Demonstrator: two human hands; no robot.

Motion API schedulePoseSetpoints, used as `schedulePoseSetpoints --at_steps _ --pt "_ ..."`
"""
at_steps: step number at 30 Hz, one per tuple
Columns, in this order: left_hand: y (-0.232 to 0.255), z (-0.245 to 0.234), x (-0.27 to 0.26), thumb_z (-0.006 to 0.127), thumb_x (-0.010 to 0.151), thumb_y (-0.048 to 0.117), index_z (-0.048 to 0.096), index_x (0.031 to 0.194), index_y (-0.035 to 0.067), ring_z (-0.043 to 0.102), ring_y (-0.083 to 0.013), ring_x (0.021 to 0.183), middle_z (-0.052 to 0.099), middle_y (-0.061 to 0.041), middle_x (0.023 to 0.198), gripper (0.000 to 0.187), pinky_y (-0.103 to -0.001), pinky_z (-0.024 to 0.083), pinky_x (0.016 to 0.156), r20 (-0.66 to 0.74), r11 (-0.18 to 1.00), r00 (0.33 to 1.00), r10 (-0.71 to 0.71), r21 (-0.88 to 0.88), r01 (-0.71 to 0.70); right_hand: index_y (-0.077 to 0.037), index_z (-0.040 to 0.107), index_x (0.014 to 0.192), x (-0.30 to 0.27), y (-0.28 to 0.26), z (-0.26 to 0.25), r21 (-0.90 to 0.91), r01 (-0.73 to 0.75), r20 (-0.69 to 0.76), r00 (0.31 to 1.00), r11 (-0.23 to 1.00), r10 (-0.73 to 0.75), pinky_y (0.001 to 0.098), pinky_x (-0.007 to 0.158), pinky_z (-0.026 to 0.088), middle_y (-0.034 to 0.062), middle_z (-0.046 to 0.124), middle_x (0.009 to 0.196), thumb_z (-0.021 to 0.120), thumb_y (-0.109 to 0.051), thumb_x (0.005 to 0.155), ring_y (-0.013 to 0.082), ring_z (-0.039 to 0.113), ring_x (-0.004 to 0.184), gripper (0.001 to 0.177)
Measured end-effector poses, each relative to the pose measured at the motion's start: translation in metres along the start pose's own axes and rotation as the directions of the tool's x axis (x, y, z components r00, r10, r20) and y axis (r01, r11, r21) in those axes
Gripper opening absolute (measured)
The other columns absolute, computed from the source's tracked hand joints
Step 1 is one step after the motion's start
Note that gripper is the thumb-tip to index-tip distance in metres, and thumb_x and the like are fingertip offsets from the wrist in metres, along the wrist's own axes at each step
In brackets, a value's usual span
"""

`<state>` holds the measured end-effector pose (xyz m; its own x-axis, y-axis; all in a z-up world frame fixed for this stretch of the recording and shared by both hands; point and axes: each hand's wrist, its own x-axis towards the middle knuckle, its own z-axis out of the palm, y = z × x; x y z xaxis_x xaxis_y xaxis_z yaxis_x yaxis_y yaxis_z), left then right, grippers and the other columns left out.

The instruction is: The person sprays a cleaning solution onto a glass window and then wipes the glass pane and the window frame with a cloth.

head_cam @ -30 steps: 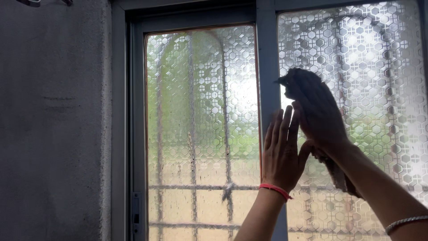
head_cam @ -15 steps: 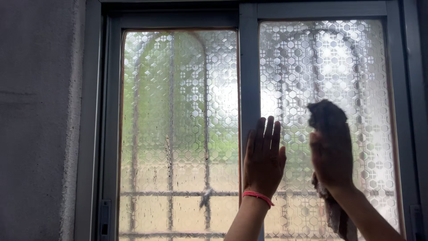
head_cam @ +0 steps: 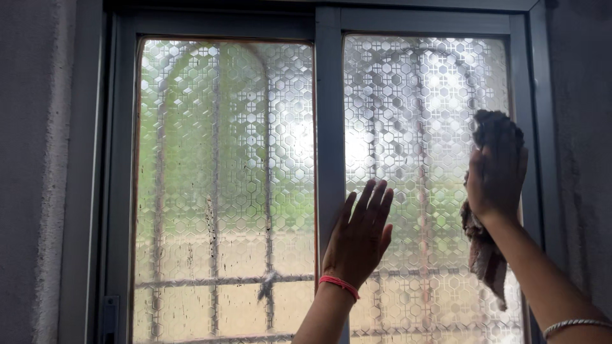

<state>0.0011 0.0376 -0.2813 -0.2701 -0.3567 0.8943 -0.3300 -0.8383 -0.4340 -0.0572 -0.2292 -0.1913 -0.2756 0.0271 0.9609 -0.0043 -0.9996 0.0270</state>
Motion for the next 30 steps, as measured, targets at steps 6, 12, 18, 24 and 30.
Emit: schedulePoseSetpoints --at_steps 6,12,18,24,30 --pt "-0.005 -0.003 -0.003 0.046 0.106 0.039 0.029 0.164 0.016 0.021 -0.0189 0.160 0.028 -0.004 0.171 0.064 -0.043 0.017 0.133 -0.007 0.913 0.998 -0.061 -0.403 0.053 -0.002 0.024 0.165 -0.093 -0.023 -0.014 0.012 -0.194 -0.014 0.981 0.981 0.194 0.0505 0.131 0.011 0.0220 0.023 0.172 0.017 -0.043 0.111 0.0351 0.019 0.161 0.069" --pt "-0.008 -0.035 -0.027 0.052 0.103 0.032 0.027 0.164 0.014 0.025 -0.0235 0.160 0.031 -0.007 0.171 0.068 -0.047 0.020 0.133 -0.017 0.824 0.994 -0.106 -0.561 0.078 -0.009 0.029 0.164 -0.083 -0.099 -0.022 0.234 -0.169 0.008 0.985 0.957 0.172 0.0430 0.138 0.025 0.0167 0.032 0.164 0.035 -0.019 0.104 0.0290 0.029 0.159 0.062" --pt "-0.042 -0.065 -0.060 0.053 0.103 0.026 0.024 0.165 0.012 0.026 -0.0263 0.162 0.031 -0.008 0.171 0.070 -0.043 0.026 0.132 0.046 0.743 0.984 -0.174 -0.650 0.161 -0.008 0.033 0.162 -0.037 -0.193 -0.015 0.454 0.183 0.101 0.962 0.872 -0.255 0.0499 0.129 0.019 0.0248 0.031 0.168 0.040 -0.001 0.090 0.0387 0.025 0.157 0.073" --pt "-0.079 -0.081 -0.090 0.046 0.109 0.031 0.024 0.165 0.014 0.026 -0.0259 0.160 0.031 -0.008 0.171 0.062 -0.043 0.028 0.131 0.107 0.733 0.955 -0.275 -0.619 0.281 -0.020 0.040 0.164 -0.017 -0.249 -0.018 0.484 -0.584 0.601 0.763 0.652 0.238 0.0613 0.117 0.029 0.0282 0.044 0.159 0.041 -0.020 0.106 0.0552 0.037 0.137 0.058" --pt "-0.076 -0.074 -0.101 0.042 0.111 0.040 0.026 0.165 0.017 0.024 -0.0272 0.162 0.029 -0.007 0.172 0.062 -0.044 0.026 0.132 0.098 0.705 0.949 -0.301 -0.647 0.291 -0.016 0.049 0.156 -0.098 -0.274 0.007 0.178 0.045 -0.023 0.999 0.983 -0.041 0.0510 0.127 0.025 0.0202 0.036 0.165 0.059 -0.032 0.104 0.0388 0.032 0.154 0.055"
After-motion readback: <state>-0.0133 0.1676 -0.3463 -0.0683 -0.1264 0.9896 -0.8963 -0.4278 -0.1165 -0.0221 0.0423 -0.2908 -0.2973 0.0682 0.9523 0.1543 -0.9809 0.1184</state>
